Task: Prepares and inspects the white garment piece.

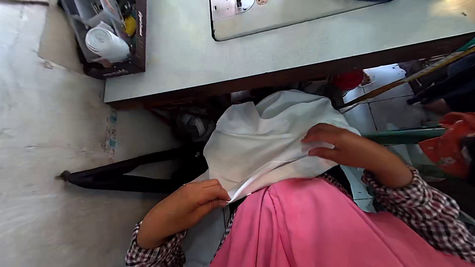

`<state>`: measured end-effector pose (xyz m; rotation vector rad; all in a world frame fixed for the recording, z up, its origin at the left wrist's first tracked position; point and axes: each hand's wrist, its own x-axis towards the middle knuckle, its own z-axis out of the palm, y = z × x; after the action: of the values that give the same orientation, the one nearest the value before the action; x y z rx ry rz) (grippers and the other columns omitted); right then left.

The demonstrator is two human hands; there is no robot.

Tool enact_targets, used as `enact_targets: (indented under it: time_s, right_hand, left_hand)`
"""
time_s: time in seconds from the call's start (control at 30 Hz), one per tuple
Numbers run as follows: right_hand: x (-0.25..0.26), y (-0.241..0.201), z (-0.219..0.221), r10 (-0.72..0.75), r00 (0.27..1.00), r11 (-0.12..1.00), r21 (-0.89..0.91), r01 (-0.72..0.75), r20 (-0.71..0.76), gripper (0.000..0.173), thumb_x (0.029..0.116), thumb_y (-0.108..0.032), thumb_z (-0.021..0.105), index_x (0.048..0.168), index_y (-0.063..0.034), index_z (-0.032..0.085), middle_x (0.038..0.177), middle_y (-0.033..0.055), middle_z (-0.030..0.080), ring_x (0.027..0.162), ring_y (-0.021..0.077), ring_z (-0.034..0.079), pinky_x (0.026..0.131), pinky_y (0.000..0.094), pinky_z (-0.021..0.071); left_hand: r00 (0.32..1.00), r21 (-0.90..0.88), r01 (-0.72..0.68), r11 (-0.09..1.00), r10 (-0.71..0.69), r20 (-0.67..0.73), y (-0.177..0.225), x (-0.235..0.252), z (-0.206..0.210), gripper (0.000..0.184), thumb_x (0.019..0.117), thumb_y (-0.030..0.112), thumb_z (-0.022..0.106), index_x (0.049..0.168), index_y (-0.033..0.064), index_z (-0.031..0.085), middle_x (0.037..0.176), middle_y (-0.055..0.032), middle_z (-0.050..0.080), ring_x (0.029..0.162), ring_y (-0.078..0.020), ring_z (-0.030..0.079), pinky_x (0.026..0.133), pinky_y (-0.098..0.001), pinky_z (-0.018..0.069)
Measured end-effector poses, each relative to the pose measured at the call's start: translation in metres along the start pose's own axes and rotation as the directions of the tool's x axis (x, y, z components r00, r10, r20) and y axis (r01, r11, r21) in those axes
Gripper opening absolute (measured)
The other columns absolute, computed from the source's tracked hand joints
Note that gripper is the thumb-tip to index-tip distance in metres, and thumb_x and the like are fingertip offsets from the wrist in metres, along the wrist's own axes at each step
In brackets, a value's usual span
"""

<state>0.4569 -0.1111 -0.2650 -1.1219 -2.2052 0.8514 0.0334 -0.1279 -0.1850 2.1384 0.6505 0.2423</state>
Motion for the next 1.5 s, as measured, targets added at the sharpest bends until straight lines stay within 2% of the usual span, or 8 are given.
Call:
enact_targets:
  time_s: [0.33,0.5,0.57,0.67,1.0,1.2,1.3,1.5]
  right_hand:
    - [-0.009,-0.006,0.026,-0.101,0.994,0.988,-0.117,0.104,0.028,0.018,0.0953,-0.018,0.062,0.095,-0.0092,0.078,0.093,0.0049,0.072,0.095,0.0208,0.068,0.086,0.0355,0.056]
    - [-0.013,-0.005,0.018,-0.133,0.99,0.985,-0.113,0.128,-0.038,0.02,0.0954,-0.017,0.06,0.094,-0.0091,0.078,0.092,0.0033,0.071,0.095,0.0163,0.066,0.086,0.0283,0.0538]
    - [-0.015,-0.005,0.016,-0.136,0.989,0.986,-0.1,0.13,-0.052,0.02,0.0953,-0.018,0.061,0.094,-0.0098,0.079,0.092,0.0025,0.071,0.095,0.0143,0.066,0.086,0.0256,0.053]
    - [-0.017,-0.004,0.013,-0.097,0.994,0.995,-0.045,0.094,-0.049,0.021,0.0964,-0.022,0.062,0.095,-0.011,0.079,0.097,0.0023,0.07,0.101,0.0127,0.064,0.089,0.0232,0.0518]
    - [0.024,0.048,0.007,0.121,0.953,0.977,-0.139,-0.165,-0.279,0.021,0.0941,-0.008,0.069,0.112,0.0026,0.074,0.112,0.0253,0.067,0.111,0.043,0.063,0.097,0.0552,0.051]
    - [0.053,0.064,0.014,0.14,0.979,0.99,0.02,-0.139,-0.146,0.016,0.094,-0.007,0.067,0.105,0.0027,0.074,0.109,0.0227,0.068,0.105,0.0361,0.065,0.094,0.0509,0.0524]
    - [0.061,0.063,0.014,0.17,0.985,0.982,0.073,-0.171,0.016,0.024,0.0942,-0.01,0.07,0.114,0.003,0.073,0.115,0.023,0.066,0.107,0.0357,0.064,0.096,0.0507,0.0517]
    - [0.067,0.056,0.009,0.073,0.992,0.996,0.05,-0.079,0.102,0.013,0.094,-0.005,0.066,0.098,0.0034,0.074,0.105,0.0213,0.068,0.106,0.0352,0.063,0.095,0.0504,0.0497]
  left_hand:
    - [0.956,0.26,0.184,0.948,-0.111,-0.272,-0.046,0.056,0.004,0.022,0.1004,0.011,0.057,0.111,-0.0007,0.072,0.103,-0.0143,0.07,0.094,-0.0229,0.069,0.085,-0.0395,0.0577]
    - [0.936,0.435,0.319,0.842,-0.21,-0.281,-0.085,0.108,0.027,0.04,0.0934,0.014,0.072,0.13,-0.003,0.065,0.131,-0.0268,0.061,0.124,-0.0467,0.057,0.103,-0.0664,0.042]
    - [0.936,0.447,0.319,0.836,-0.205,-0.285,-0.101,0.116,0.031,0.033,0.0934,0.014,0.072,0.12,-0.0037,0.069,0.123,-0.0269,0.065,0.119,-0.0475,0.06,0.103,-0.068,0.0409]
    - [0.925,0.363,0.299,0.883,-0.175,-0.338,-0.11,0.118,0.028,0.016,0.0944,0.007,0.069,0.101,-0.0073,0.071,0.104,-0.0255,0.068,0.103,-0.0445,0.065,0.097,-0.0634,0.0463]
    - [0.849,0.09,0.388,0.917,-0.318,-0.422,-0.081,0.108,-0.007,0.013,0.0937,0.005,0.07,0.102,-0.0047,0.068,0.107,-0.0182,0.064,0.095,-0.0261,0.063,0.083,-0.0448,0.0522]
    - [0.862,0.063,0.26,0.964,-0.202,-0.465,-0.075,0.1,-0.033,0.012,0.0908,0.008,0.072,0.097,-0.0015,0.068,0.098,-0.0091,0.063,0.089,-0.0117,0.058,0.08,-0.0294,0.0494]
    - [0.817,0.112,0.185,0.976,-0.089,-0.57,-0.071,0.102,-0.051,0.019,0.0911,0.012,0.07,0.1,-0.0045,0.068,0.095,-0.0093,0.063,0.09,-0.0078,0.058,0.084,-0.0247,0.049]
    - [0.714,0.231,0.22,0.948,0.005,-0.701,-0.047,0.111,-0.078,0.022,0.0936,0.015,0.07,0.103,-0.005,0.068,0.095,-0.0095,0.06,0.091,-0.0059,0.055,0.083,-0.0181,0.044]
